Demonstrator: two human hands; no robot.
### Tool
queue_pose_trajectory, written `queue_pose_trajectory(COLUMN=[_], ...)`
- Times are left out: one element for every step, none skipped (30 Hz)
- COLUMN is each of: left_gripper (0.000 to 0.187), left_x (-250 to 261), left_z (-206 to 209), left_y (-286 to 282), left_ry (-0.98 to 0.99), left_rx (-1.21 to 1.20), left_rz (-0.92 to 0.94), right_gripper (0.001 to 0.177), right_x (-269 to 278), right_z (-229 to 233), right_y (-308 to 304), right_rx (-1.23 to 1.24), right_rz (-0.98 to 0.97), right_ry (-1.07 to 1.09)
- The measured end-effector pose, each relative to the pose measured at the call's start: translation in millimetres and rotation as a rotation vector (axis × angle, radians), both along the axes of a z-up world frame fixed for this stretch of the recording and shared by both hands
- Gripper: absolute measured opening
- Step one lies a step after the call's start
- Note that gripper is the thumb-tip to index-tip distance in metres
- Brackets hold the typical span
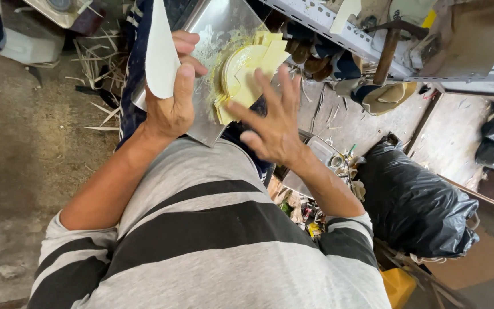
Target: The person sits and applies a yellow substance from a small container onto thin, semi-circular yellow sheets using their right index finger. They hold a stack of these sheets on a metal tray with their left hand, repeatedly dipping their finger into the container and spreading the substance onto the sheets.
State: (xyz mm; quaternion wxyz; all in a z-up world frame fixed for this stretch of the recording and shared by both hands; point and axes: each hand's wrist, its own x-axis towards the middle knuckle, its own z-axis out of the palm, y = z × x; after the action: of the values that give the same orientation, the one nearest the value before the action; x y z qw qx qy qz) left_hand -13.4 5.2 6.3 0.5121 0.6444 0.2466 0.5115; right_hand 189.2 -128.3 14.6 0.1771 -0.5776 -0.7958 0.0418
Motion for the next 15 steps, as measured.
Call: queue_pose_trajectory(left_gripper=[0.034, 0.034, 0.035, 0.037, 0.037, 0.040, 0.044, 0.044, 0.045, 0.045, 0.045, 0.040, 0.036, 0.036, 0.035], left_x=[0, 1, 1, 1, 0, 0, 0, 1, 1, 1, 1, 1, 1, 0, 0], left_z=[1, 1, 1, 1, 0, -1, -2, -2, -3, -3, -5, -7, -9, -7, -6], left_y=[0, 0, 1, 0, -1, -1, 0, 0, 0, -1, 0, 0, -1, -1, -1], left_ry=[-0.003, -0.005, 0.000, 0.007, 0.008, 0.010, 0.011, 0.010, 0.002, -0.005, -0.005, -0.016, -0.028, -0.028, -0.023], left_rx=[-0.009, -0.001, 0.006, 0.009, 0.013, 0.012, 0.011, 0.013, 0.011, 0.008, 0.008, 0.000, -0.009, -0.015, -0.021], left_rz=[-0.006, -0.008, -0.001, 0.006, 0.005, 0.009, 0.013, 0.014, 0.019, 0.027, 0.031, 0.014, -0.003, 0.002, 0.003], right_gripper=[0.061, 0.061, 0.056, 0.055, 0.055, 0.054, 0.055, 0.055, 0.063, 0.078, 0.078, 0.068, 0.059, 0.059, 0.057], right_x=[2, 13, 23, 32, 37, 43, 48, 58, 67, 76, 79, 82, 85, 84, 82], right_z=[1, -3, -7, -10, -8, -6, -4, -7, -9, -12, -4, 5, 12, 19, 25], right_y=[10, 19, 29, 37, 41, 48, 54, 58, 62, 66, 63, 59, 56, 53, 50], right_rx=[0.005, 0.013, -0.004, -0.025, -0.022, -0.048, -0.075, -0.073, -0.015, 0.041, 0.042, 0.034, 0.027, 0.022, -0.027], right_rz=[-0.133, -0.135, -0.168, -0.201, -0.203, -0.268, -0.333, -0.332, -0.327, -0.319, -0.315, -0.343, -0.370, -0.364, -0.235], right_ry=[0.014, 0.013, -0.084, -0.179, -0.178, -0.146, -0.113, -0.115, -0.194, -0.272, -0.272, -0.305, -0.338, -0.339, -0.324])
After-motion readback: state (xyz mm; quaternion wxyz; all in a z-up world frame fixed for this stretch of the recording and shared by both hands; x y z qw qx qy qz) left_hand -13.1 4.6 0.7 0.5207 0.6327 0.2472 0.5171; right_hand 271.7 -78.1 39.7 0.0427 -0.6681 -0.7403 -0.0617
